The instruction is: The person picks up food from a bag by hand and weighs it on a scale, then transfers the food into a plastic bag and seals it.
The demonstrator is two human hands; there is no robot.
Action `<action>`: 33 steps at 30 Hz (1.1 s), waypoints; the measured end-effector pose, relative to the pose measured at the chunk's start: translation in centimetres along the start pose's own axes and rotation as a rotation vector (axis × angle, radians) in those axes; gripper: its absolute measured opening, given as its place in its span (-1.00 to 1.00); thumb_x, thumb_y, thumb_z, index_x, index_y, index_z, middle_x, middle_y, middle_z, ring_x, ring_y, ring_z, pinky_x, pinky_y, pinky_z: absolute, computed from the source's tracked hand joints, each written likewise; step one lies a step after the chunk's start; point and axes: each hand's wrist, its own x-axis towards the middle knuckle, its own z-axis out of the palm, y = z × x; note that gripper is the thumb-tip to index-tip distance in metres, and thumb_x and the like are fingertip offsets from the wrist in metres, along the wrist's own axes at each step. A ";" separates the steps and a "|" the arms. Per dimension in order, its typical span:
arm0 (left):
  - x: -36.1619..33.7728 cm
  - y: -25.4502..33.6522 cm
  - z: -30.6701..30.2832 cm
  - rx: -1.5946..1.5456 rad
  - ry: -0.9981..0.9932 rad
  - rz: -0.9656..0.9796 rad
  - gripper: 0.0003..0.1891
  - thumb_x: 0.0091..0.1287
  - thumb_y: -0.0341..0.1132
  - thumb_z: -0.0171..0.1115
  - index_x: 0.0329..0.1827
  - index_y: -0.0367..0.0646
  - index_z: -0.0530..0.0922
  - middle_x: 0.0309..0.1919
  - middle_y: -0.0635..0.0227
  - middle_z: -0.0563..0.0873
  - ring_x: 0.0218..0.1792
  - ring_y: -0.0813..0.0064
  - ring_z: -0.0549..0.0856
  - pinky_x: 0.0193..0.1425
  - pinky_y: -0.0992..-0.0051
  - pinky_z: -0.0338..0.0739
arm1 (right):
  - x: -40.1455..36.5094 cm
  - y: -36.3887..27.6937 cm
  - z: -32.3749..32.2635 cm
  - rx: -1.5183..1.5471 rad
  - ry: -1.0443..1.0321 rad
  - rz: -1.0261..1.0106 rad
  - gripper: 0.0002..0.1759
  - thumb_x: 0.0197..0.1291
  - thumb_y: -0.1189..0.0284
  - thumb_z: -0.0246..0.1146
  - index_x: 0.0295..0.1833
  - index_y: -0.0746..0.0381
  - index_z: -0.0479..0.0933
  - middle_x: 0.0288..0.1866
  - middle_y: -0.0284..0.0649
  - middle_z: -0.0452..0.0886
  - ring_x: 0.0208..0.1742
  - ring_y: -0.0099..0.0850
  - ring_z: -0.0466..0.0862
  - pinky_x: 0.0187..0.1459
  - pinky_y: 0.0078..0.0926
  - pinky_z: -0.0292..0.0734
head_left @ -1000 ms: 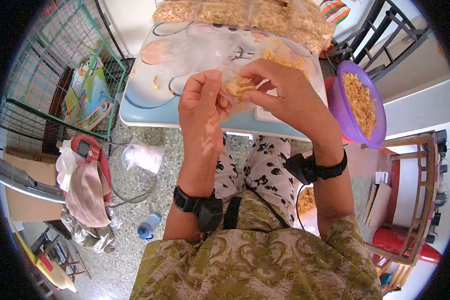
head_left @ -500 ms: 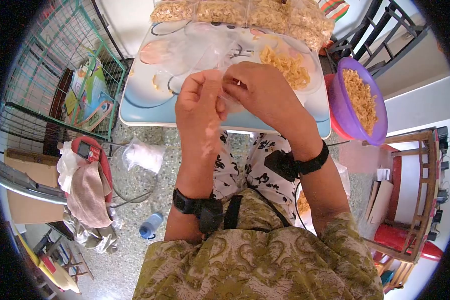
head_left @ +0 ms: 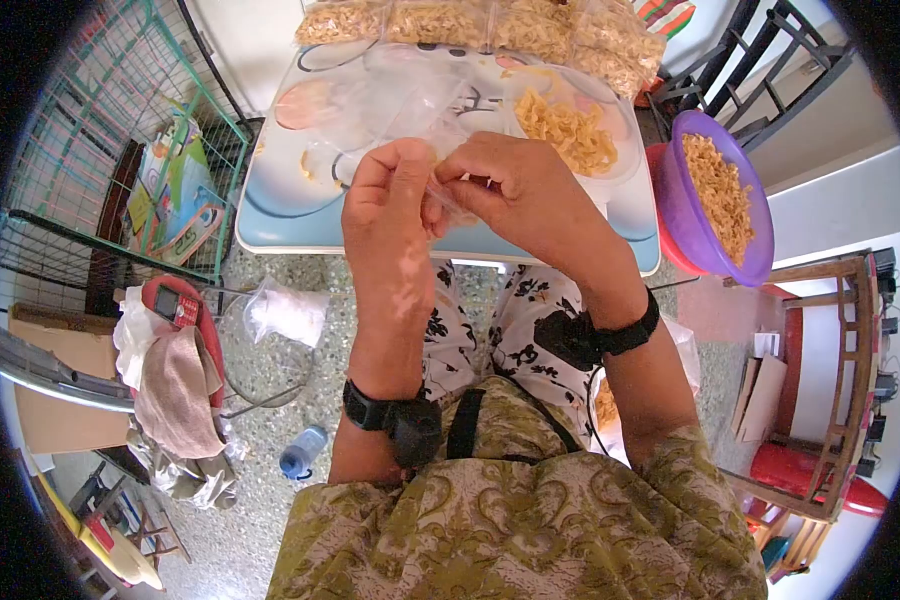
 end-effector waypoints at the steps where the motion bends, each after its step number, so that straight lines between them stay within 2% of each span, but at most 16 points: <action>1: -0.1 0.0 0.1 -0.009 -0.011 -0.005 -0.87 0.37 -0.29 0.20 -0.17 -0.15 0.53 -0.52 0.54 0.49 -0.53 0.72 0.40 -0.47 0.67 0.28 | 0.0 0.0 0.0 -0.017 0.011 -0.024 -0.84 0.10 0.35 0.20 -0.34 0.22 0.56 -0.41 -0.07 0.57 -0.31 -0.05 0.59 -0.27 -0.16 0.50; 3: -0.2 0.0 0.3 -0.021 -0.031 0.003 -0.87 0.37 -0.28 0.21 -0.17 -0.14 0.53 -0.52 0.54 0.50 -0.53 0.72 0.40 -0.47 0.67 0.27 | 0.1 -0.3 -0.4 -0.035 0.024 -0.046 -0.84 0.10 0.34 0.20 -0.35 0.22 0.56 -0.42 -0.07 0.56 -0.32 -0.04 0.58 -0.27 -0.15 0.49; 5: -0.3 0.0 0.6 -0.035 -0.055 0.008 -0.86 0.37 -0.28 0.22 -0.16 -0.14 0.53 -0.51 0.54 0.50 -0.53 0.72 0.40 -0.48 0.67 0.27 | 0.1 -0.8 -1.2 -0.101 0.021 0.002 -0.91 0.10 0.49 0.23 -0.28 0.28 0.54 -0.42 -0.11 0.53 -0.34 -0.14 0.57 -0.30 -0.33 0.45; 6: -0.3 0.1 0.8 -0.037 -0.054 -0.001 -0.86 0.37 -0.27 0.22 -0.17 -0.14 0.53 -0.51 0.55 0.50 -0.53 0.72 0.39 -0.48 0.67 0.26 | 0.1 -1.0 -1.4 -0.103 0.021 0.004 -0.91 0.10 0.49 0.23 -0.28 0.28 0.54 -0.42 -0.11 0.53 -0.34 -0.14 0.57 -0.30 -0.33 0.45; 9: -0.4 0.2 1.3 -0.032 -0.045 -0.016 -0.85 0.37 -0.25 0.22 -0.18 -0.13 0.52 -0.51 0.55 0.49 -0.53 0.73 0.39 -0.49 0.68 0.25 | 0.0 -1.0 -1.6 -0.180 0.039 0.023 -0.90 0.11 0.47 0.24 -0.32 0.29 0.52 -0.43 -0.08 0.51 -0.33 -0.10 0.57 -0.30 -0.28 0.45; 11: -0.5 0.1 1.3 -0.024 -0.036 -0.020 -0.84 0.37 -0.24 0.22 -0.18 -0.12 0.52 -0.51 0.55 0.49 -0.53 0.73 0.38 -0.49 0.68 0.24 | 0.0 -0.8 -1.5 -0.260 0.016 0.025 -0.78 0.18 0.30 0.16 -0.34 0.25 0.53 -0.37 -0.06 0.56 -0.28 -0.04 0.61 -0.28 -0.12 0.53; 15: -0.3 -0.2 1.0 0.000 -0.041 -0.020 -0.83 0.38 -0.21 0.22 -0.21 -0.11 0.50 -0.52 0.55 0.48 -0.54 0.74 0.38 -0.49 0.68 0.23 | 0.0 -1.1 -1.6 -0.296 -0.035 0.055 -0.75 0.21 0.28 0.13 -0.36 0.24 0.52 -0.37 -0.05 0.56 -0.26 -0.04 0.62 -0.28 -0.12 0.53; 17: -0.1 -0.2 0.8 0.010 -0.037 -0.018 -0.83 0.38 -0.21 0.22 -0.21 -0.11 0.50 -0.52 0.56 0.48 -0.54 0.74 0.38 -0.49 0.68 0.22 | 0.1 -1.3 -1.9 -0.287 -0.056 0.020 -0.86 0.15 0.41 0.23 -0.32 0.28 0.53 -0.39 -0.08 0.55 -0.30 -0.08 0.58 -0.28 -0.25 0.46; 21: 0.0 0.0 0.7 -0.011 -0.045 -0.004 -0.84 0.39 -0.23 0.20 -0.21 -0.11 0.50 -0.53 0.55 0.48 -0.54 0.74 0.39 -0.49 0.67 0.25 | -0.1 -0.9 -2.8 -0.198 0.018 -0.064 -0.86 0.16 0.42 0.23 -0.23 0.27 0.57 -0.35 -0.10 0.59 -0.30 -0.14 0.60 -0.27 -0.33 0.48; 23: 0.0 0.0 0.6 -0.028 -0.050 0.003 -0.85 0.39 -0.24 0.20 -0.20 -0.12 0.50 -0.53 0.55 0.48 -0.54 0.74 0.40 -0.49 0.67 0.26 | 0.2 -0.9 -4.1 -0.160 0.111 -0.087 -0.83 0.21 0.43 0.23 -0.14 0.27 0.60 -0.32 -0.15 0.61 -0.28 -0.26 0.62 -0.23 -0.43 0.50; 24: 0.1 0.0 0.6 -0.047 -0.055 -0.002 -0.86 0.39 -0.25 0.19 -0.18 -0.12 0.50 -0.52 0.54 0.49 -0.54 0.74 0.41 -0.48 0.67 0.28 | 0.2 -0.7 -4.6 -0.160 0.110 -0.087 -0.83 0.21 0.43 0.23 -0.14 0.27 0.60 -0.32 -0.15 0.61 -0.28 -0.26 0.62 -0.23 -0.43 0.50; 26: 0.0 0.0 0.6 -0.068 -0.060 -0.008 -0.86 0.40 -0.26 0.18 -0.17 -0.13 0.50 -0.50 0.54 0.50 -0.54 0.74 0.42 -0.47 0.67 0.29 | 0.2 0.0 -5.7 -0.209 0.204 -0.005 -0.78 0.19 0.35 0.17 -0.14 0.23 0.59 -0.20 -0.07 0.64 -0.17 -0.11 0.64 -0.13 -0.27 0.54; 29: 0.0 -0.1 0.6 -0.097 -0.077 0.006 -0.85 0.39 -0.27 0.19 -0.15 -0.14 0.50 -0.48 0.53 0.52 -0.54 0.74 0.42 -0.47 0.67 0.32 | 0.0 1.7 -6.9 -0.238 0.204 0.109 -0.74 0.19 0.31 0.18 -0.08 0.21 0.59 -0.16 -0.05 0.64 -0.12 -0.10 0.64 -0.06 -0.24 0.54; 33: 0.1 -0.3 0.8 -0.103 -0.039 0.006 -0.81 0.39 -0.23 0.20 -0.21 -0.19 0.52 -0.51 0.53 0.49 -0.55 0.75 0.41 -0.50 0.70 0.31 | -0.4 4.2 -7.4 -0.405 0.135 0.129 -0.67 0.20 0.25 0.19 -0.03 0.22 0.58 -0.13 -0.03 0.65 -0.09 -0.07 0.64 -0.01 -0.21 0.52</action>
